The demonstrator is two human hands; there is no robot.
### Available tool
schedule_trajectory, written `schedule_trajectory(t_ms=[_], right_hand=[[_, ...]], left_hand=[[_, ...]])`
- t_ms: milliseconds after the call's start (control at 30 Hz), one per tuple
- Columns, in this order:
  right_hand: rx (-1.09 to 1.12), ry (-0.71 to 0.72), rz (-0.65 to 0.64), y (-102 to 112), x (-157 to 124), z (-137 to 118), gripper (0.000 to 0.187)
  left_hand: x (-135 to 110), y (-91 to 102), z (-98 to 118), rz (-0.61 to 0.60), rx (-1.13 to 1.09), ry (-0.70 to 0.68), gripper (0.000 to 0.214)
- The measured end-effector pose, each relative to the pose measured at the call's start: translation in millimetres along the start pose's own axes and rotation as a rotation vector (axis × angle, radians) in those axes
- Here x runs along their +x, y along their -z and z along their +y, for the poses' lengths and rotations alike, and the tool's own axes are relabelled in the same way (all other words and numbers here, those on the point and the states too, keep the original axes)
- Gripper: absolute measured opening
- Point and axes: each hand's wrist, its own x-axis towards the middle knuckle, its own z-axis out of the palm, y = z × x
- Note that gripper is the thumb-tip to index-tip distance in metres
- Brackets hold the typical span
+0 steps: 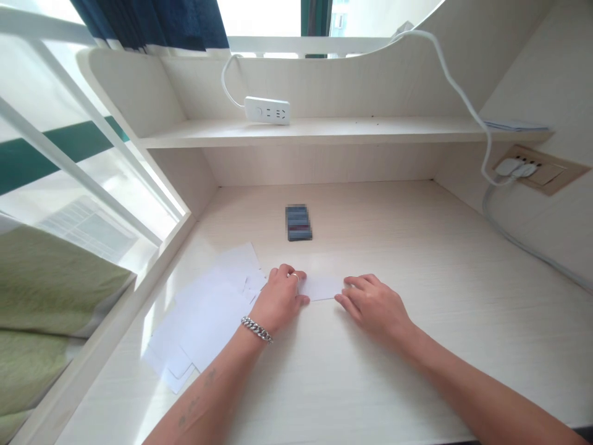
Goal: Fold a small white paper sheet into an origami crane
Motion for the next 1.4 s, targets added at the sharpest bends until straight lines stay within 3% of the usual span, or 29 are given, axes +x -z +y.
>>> schedule_trajectory(t_ms=[100,233,367,600,700,767,833,967,1100,1167,1267,1400], right_hand=[[0.035,-0.034,-0.045,2.5,20.3,-6.1,0.021],[0.168,-0.04,-0.131,5.3,43.8,-7.8,0.046],[0.243,-0.043,-0.257,11.1,56.8,-10.4,0.037],[0.21,-0.035,-0.27,16.1,61.9,-17.2,0.033],[0.259,-0.082,-0.3,15.8,57.9,-15.9,0.04],[0.331,-0.07,-0.312,13.8,55.1,-13.4,0.033],[0.44,-0.042,-0.28,10.0,53.7,-9.8,0.017],[0.799,-0.117,-0.153,0.3,55.3,-4.2,0.008],[1.307,-0.23,0.058,-5.7,58.1,-9.4,0.03],[1.462,-0.286,0.079,-5.8,58.1,-14.9,0.032],[1.491,-0.333,0.109,-3.7,55.5,-21.6,0.029],[1.442,-0.258,0.117,-0.5,48.2,-24.5,0.025]], left_hand=[[3.1,2.1,4.8,-0.016,0.033,0.015,0.037],[6.2,4.0,10.0,-0.04,0.055,0.062,0.036],[7.8,5.1,13.3,-0.054,0.061,0.082,0.036],[5.1,4.4,11.1,-0.052,0.018,0.015,0.042],[3.3,4.3,10.3,-0.078,-0.001,-0.006,0.047],[2.0,4.4,10.5,-0.089,-0.016,-0.004,0.043],[0.7,4.6,11.2,-0.071,-0.059,0.002,0.038],[-1.0,3.8,12.6,0.008,-0.272,0.015,0.017],[-1.1,-1.3,10.3,0.101,-0.594,0.109,0.034],[-1.7,-4.5,8.4,0.134,-0.743,0.144,0.037],[-4.4,-7.7,9.0,0.089,-0.85,0.139,0.035],[-9.3,-8.9,18.1,0.088,-0.969,0.131,0.035]])
